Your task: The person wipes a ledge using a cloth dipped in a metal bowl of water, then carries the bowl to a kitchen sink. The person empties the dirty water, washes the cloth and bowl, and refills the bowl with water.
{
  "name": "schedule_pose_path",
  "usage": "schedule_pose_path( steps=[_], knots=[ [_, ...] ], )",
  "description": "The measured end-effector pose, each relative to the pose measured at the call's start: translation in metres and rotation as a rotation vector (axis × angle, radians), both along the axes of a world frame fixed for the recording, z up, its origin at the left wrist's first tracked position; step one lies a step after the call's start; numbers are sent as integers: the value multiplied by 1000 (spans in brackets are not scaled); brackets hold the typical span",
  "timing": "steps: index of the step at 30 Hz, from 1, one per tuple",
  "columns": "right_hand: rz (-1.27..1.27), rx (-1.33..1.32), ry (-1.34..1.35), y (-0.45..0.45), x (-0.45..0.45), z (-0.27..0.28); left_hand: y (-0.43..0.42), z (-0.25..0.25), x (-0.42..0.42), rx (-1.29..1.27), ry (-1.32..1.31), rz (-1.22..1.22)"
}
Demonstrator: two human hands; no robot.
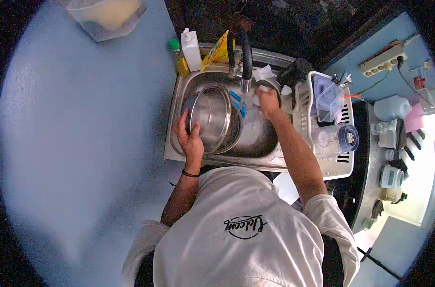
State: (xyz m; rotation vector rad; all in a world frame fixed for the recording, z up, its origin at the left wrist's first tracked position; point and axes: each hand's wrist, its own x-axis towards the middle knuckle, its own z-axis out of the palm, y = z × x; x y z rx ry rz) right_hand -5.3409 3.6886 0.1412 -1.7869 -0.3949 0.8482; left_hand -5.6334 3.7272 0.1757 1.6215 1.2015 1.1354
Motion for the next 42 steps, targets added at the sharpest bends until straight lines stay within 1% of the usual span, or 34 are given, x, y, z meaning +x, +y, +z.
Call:
schedule_pose_path(
  steps=[1,3,4,7,8,10,11,12,14,15,16,17,19,20,21,23,24,27,28,30,31,32,34,35,36,39,42],
  knots=[
    [-19,41,-41,-1,11,-4,0,2,-1,-2,9,0],
    [-48,117,-118,2,35,-11,0,-5,-2,-20,-89,5],
    [-318,103,-20,-1,-4,62,-4,-8,-5,-34,-131,6],
    [-117,-39,-73,-14,14,51,-10,0,-10,-6,-31,44],
    [-129,73,-14,-19,17,30,-10,1,-13,68,35,39],
    [-102,169,104,-34,-1,44,-9,1,-21,205,170,41],
    [-83,212,169,-41,-10,48,-10,5,-22,208,157,41],
    [-112,207,192,-47,-14,34,-10,11,-24,212,146,42],
    [8,339,-18,-54,-34,-4,-5,13,-26,207,94,50],
    [63,406,-127,-56,-50,-4,-2,7,-27,192,51,56],
    [151,261,-186,-59,-62,0,-1,2,-26,177,6,61],
    [238,114,-245,-58,-81,14,-1,-3,-25,80,-72,89],
    [306,303,-435,-49,-110,11,0,-13,-24,-117,-225,139],
    [310,348,-594,-43,-128,35,4,-26,-24,-189,-347,160],
    [313,391,-752,-39,-143,58,4,-31,-25,-330,-496,157],
    [436,318,-791,-30,-152,53,2,-36,-27,-614,-794,150],
    [500,281,-810,-27,-153,49,-1,-31,-29,-668,-824,95],
    [448,291,-759,-25,-141,44,-5,-54,-34,-820,-1002,45],
    [366,313,-537,-27,-136,49,-7,-65,-35,-869,-1011,99],
    [279,205,-304,-31,-115,39,-15,-37,-33,-765,-888,160],
    [102,267,102,-33,-105,36,-16,-27,-32,-711,-826,187],
    [-83,316,508,-34,-96,34,-14,-30,-36,-664,-804,185],
    [-186,376,754,-35,-82,35,-10,-38,-44,-575,-760,174],
    [-242,405,876,-33,-77,35,-12,-35,-46,-594,-774,195],
    [-259,298,892,-26,-76,25,-14,-27,-50,-612,-786,215],
    [-127,298,1186,-10,-65,0,-18,-15,-58,-637,-792,259],
    [27,15,873,-1,-78,-11,-23,-21,-69,-616,-725,287]
  ],
)
